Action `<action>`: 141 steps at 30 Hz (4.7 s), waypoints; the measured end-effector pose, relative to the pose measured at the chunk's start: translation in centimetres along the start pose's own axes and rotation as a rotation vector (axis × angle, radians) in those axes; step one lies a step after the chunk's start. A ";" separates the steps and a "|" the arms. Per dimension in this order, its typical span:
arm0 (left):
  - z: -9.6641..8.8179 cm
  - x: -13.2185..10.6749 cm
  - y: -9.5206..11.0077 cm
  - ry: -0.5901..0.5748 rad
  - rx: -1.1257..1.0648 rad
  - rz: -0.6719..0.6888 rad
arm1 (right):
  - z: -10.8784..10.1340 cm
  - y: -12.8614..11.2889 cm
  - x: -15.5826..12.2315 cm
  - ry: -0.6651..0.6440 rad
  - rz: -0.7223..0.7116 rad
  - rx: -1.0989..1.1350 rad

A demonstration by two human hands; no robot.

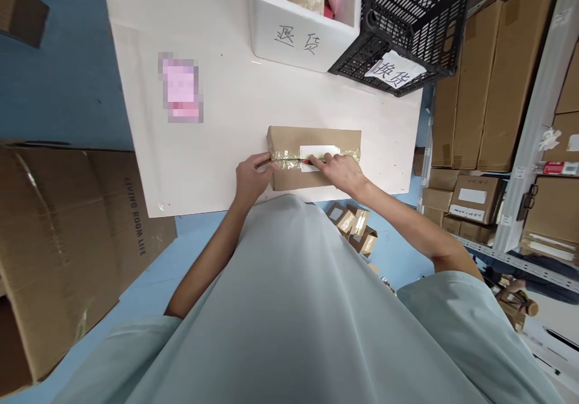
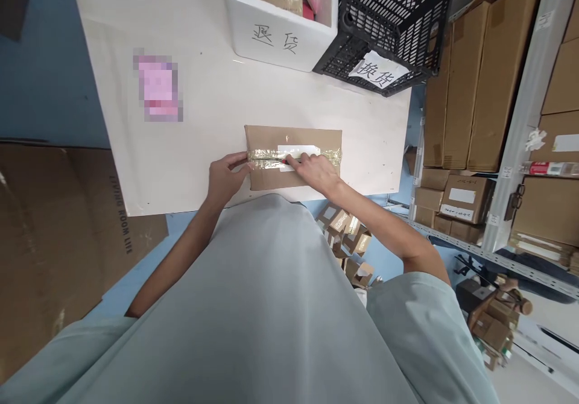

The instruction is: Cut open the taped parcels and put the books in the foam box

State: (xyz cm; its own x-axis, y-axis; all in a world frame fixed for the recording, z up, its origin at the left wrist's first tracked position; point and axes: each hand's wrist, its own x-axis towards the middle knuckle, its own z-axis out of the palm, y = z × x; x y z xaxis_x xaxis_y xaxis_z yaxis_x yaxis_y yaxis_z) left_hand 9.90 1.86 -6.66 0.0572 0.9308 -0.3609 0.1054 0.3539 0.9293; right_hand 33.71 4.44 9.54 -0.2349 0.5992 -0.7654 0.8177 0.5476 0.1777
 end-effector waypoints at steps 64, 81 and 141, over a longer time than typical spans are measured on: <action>0.3 -2.5 1.0 0.328 0.500 0.139 | 23.4 3.2 3.6 0.647 0.403 1.287; 3.6 1.2 -2.0 -0.055 0.719 -0.091 | 14.5 4.2 -2.5 0.980 0.524 1.250; -1.3 3.0 9.6 -0.172 0.103 0.231 | -7.7 -11.7 -6.8 -0.003 0.448 0.601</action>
State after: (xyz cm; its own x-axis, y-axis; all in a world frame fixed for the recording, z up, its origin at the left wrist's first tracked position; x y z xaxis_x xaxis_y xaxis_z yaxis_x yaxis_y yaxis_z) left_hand 9.78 8.14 1.27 0.2578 0.9534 -0.1568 0.1695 0.1152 0.9788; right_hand 21.65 -1.54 17.43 0.1886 0.6876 -0.7012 0.9812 -0.1621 0.1050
